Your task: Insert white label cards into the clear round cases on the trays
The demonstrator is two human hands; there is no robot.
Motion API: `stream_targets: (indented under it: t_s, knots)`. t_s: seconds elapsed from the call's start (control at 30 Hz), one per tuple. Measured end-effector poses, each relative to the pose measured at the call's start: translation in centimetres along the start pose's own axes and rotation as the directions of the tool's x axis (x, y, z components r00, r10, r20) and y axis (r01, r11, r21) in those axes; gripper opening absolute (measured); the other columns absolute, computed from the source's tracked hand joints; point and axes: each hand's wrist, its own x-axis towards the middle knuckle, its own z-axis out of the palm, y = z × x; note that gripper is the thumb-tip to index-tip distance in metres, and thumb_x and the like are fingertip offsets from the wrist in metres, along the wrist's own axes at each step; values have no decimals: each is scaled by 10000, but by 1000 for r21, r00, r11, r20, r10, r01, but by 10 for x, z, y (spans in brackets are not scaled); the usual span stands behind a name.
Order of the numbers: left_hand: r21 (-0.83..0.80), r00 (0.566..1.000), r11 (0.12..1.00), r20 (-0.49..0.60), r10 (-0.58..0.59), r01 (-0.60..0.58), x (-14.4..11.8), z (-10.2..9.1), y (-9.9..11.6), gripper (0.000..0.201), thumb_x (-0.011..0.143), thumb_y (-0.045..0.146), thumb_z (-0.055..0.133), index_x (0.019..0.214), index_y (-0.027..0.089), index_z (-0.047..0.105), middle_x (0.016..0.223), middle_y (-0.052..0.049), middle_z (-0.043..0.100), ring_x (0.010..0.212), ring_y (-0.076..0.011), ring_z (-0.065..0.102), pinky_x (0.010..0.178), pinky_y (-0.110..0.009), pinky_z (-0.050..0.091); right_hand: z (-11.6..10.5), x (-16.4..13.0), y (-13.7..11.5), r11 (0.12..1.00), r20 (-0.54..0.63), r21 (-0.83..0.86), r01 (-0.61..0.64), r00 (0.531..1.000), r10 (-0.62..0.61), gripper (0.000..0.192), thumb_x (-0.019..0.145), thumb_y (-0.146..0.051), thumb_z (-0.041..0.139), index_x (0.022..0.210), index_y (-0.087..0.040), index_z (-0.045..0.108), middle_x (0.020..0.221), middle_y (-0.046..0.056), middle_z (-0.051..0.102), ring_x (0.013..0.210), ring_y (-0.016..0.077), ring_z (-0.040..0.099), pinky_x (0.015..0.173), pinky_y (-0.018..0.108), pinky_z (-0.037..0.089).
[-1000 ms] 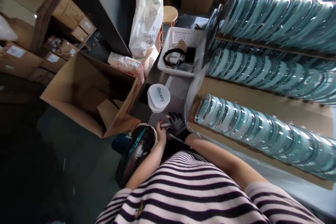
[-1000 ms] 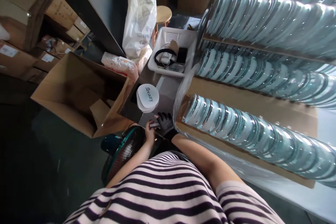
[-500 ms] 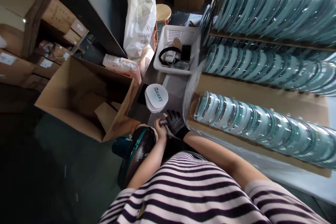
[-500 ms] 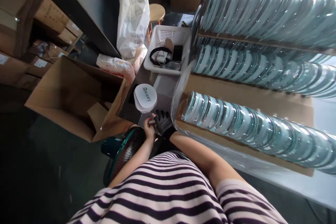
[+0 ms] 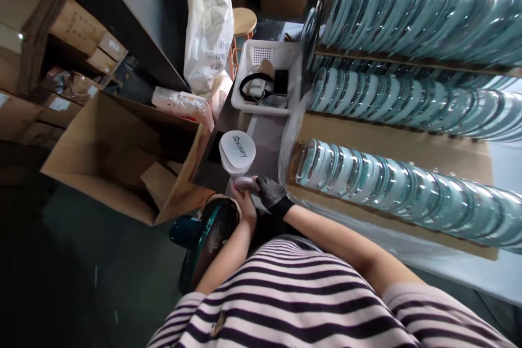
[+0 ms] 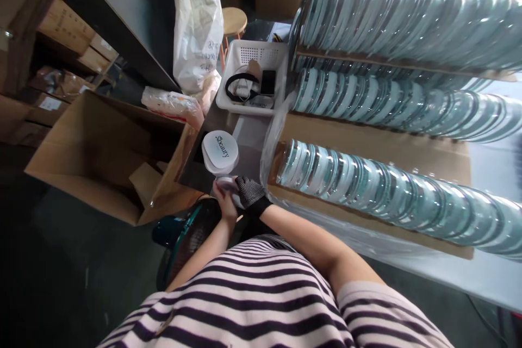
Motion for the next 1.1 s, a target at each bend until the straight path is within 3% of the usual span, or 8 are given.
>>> stream_targets:
  t_s: [0.13,0.27,0.47,0.53,0.7,0.8,1.03,1.1]
  knots:
    - [-196,990,972,84,-112,127,-32,9,47,498,888,475,579,1324,249,498,1333,-115,619,1238,-239,600,978,-349,513,-41,-23,-12,920,-243,391,16,966,86,430,844,-152,471,1267,-166,549,1141,91,678,973,210,638,880,374,538]
    - [-347,952,914,285,-112,211,-62,27,96,499,774,552,726,1118,203,639,1133,-103,717,1109,-255,664,943,-375,538,-111,-46,-11,817,-278,538,208,959,-61,496,908,-398,562,1352,-182,515,1229,109,650,1081,231,622,955,410,519]
    - [-245,665,746,670,-331,619,-124,60,125,507,639,498,872,988,160,724,931,-60,763,870,-204,714,798,-296,578,-204,-78,3,677,-159,684,270,962,-223,685,897,-752,443,1292,-229,645,1382,77,591,1320,284,512,1078,447,447]
    - [-282,689,723,632,-354,631,-147,76,122,508,601,485,901,955,167,722,920,-55,765,860,-201,715,808,-298,581,-217,-94,16,661,-116,710,243,966,-231,666,905,-737,450,1294,-232,645,1371,71,602,1301,272,530,1064,446,461]
    - [-465,945,860,323,-56,209,-194,121,111,577,585,490,905,1043,210,692,1008,-45,758,969,-237,711,870,-358,580,-218,-146,72,692,-174,689,216,976,-131,742,798,-648,684,1394,-231,537,1298,100,639,1173,275,602,957,441,530]
    - [-424,943,901,328,55,95,-218,133,113,575,606,541,878,1037,200,708,976,-60,761,990,-264,712,874,-379,581,-218,-178,101,711,-186,690,132,983,-2,592,765,-557,752,1210,-185,634,1117,102,702,1023,272,644,872,427,560]
    - [-30,577,974,809,-109,226,-250,114,111,574,616,519,875,1025,137,753,955,-139,762,901,-308,725,754,-361,581,-234,-240,150,418,192,896,-149,979,-64,610,807,-443,751,1346,-222,568,1206,99,693,1012,246,682,826,387,595]
    - [60,571,991,812,-120,123,-251,117,106,500,656,487,854,995,133,756,939,-127,765,867,-277,719,752,-343,573,-231,-250,166,485,204,860,-160,978,-37,594,796,-449,759,1310,-198,600,1136,101,714,937,237,692,758,372,611]
